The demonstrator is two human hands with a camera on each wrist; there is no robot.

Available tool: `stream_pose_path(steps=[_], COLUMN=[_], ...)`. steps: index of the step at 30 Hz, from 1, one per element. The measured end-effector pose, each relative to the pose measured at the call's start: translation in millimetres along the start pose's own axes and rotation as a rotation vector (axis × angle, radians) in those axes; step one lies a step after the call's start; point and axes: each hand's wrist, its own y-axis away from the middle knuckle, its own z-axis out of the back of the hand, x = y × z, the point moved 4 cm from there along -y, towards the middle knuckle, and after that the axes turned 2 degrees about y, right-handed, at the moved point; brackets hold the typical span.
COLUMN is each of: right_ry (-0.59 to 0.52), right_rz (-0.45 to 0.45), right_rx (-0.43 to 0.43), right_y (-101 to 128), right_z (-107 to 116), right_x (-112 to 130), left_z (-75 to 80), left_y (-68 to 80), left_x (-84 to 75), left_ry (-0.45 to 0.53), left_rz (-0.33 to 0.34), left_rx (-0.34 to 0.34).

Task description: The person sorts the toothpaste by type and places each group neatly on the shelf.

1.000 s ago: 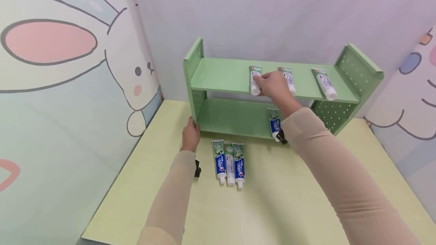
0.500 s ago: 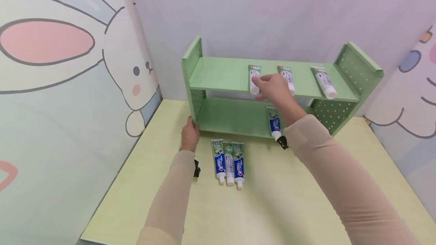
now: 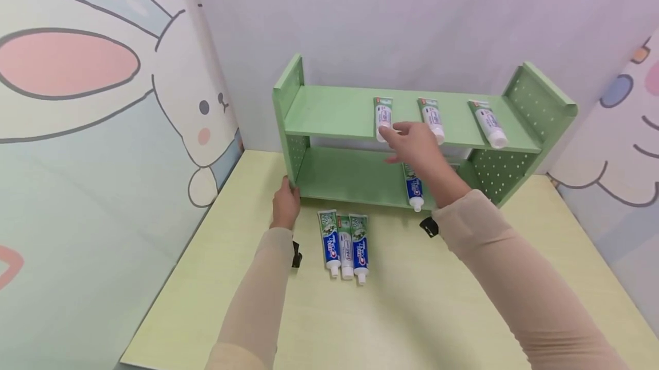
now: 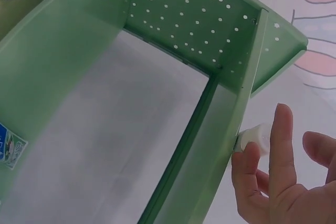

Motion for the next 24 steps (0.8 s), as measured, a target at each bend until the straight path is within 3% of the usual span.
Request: stream_pose_path(steps=[24], right_ry=[-0.093], right_rz=[0.036], right_rx=[0.041], right_y=[29.5], right_z=[-20.6], right_x=[-28.5], left_z=[1.3], left_y=[-0.1], left_x=[0.6], left_ry=[-0.020], left_rz=[-0.013], left_rx=[-0.016])
